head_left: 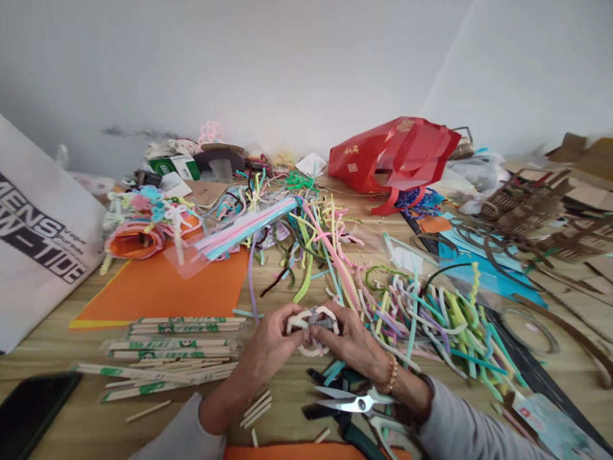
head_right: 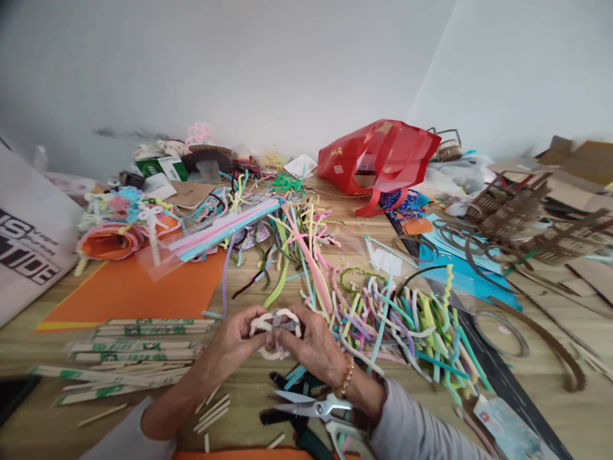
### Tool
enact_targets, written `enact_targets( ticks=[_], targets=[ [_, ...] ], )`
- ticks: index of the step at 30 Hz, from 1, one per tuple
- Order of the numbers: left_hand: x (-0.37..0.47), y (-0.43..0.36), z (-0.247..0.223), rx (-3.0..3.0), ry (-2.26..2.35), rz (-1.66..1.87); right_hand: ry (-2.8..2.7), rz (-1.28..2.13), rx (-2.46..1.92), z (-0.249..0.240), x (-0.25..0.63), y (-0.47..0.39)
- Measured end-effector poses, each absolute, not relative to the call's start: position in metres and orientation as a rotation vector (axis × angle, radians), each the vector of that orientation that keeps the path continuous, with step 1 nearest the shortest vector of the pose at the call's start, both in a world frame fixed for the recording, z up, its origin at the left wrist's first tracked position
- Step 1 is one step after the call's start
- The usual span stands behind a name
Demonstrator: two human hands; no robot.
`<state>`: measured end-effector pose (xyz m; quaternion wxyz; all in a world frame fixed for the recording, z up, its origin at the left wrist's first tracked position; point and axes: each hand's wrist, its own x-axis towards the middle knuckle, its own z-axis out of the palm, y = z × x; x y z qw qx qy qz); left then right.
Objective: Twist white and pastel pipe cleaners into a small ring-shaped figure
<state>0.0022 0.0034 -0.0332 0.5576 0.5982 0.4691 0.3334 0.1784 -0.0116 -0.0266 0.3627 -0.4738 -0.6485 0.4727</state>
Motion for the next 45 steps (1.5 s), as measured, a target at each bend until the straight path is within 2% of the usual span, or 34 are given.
enact_targets(
  ticks=[13, 23, 33, 45],
  targets=[
    [0.003, 0.006, -0.013, 1.105, 1.029, 0.836, -1.484, 1.4, -1.041, -0.018, 0.176, -0.012],
    [0.0, 0.01, -0.02, 1.253, 1.091, 0.881, -1.523, 1.372, -1.032, -0.031, 0.175, -0.011],
    [-0.001, 0.01, -0.023, 1.276, 1.045, 0.838, -1.48, 1.455, -1.029, -0.021, 0.174, -0.012],
    [0.005, -0.003, -0.021, 1.477, 1.158, 0.78, -1.535, 1.314, -1.143, -0.03, 0.18, -0.007]
  ],
)
